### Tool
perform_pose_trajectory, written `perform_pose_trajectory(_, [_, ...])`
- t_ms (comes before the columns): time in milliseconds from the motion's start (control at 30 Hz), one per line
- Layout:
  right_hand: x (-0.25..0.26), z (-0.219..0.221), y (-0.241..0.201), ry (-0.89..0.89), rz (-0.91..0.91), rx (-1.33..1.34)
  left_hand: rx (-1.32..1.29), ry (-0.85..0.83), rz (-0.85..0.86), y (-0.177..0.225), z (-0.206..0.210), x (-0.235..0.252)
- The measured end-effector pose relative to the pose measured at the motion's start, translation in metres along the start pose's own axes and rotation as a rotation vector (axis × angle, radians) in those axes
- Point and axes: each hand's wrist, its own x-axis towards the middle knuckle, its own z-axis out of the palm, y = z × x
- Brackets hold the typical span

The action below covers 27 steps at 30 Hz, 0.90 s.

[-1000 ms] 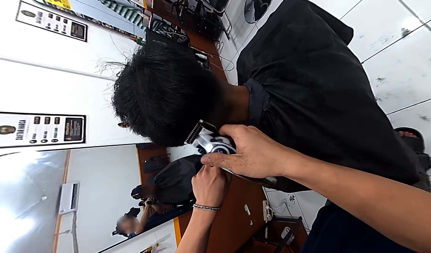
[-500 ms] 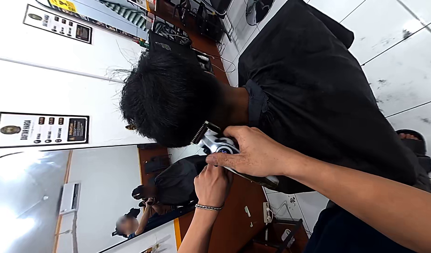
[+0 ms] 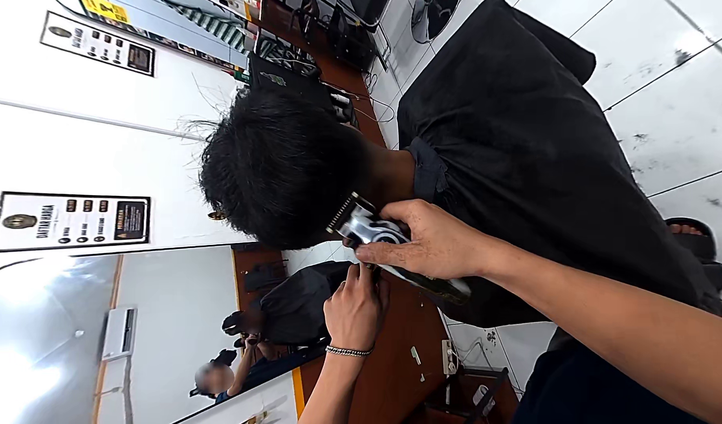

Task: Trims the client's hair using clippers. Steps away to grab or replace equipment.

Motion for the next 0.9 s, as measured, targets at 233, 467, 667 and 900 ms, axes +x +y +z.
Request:
perform_pose_trajectory(233, [0.004,-0.008,0.002,-0.034,-0.068,0.016,0.006,0.0,-0.008,0.001,0.0,-0.001])
perform_pose_trajectory(467, [0.007,-0.059,-0.001,-0.261,0.039,0.182,0.002,-0.026,-0.024,0.003,-0.006,-0.002])
perform_pose_trajectory(667, [0.02,-0.107,-0.014,-0.387,0.069,-0.314,-0.053,0.021,-0.041,0.021,-0.028,0.0])
perform_pose_trajectory(900, [0.039,-0.116,-0.027,-0.409,0.086,-0.362,-0.032,-0.058,-0.151,0.036,-0.048,-0.001])
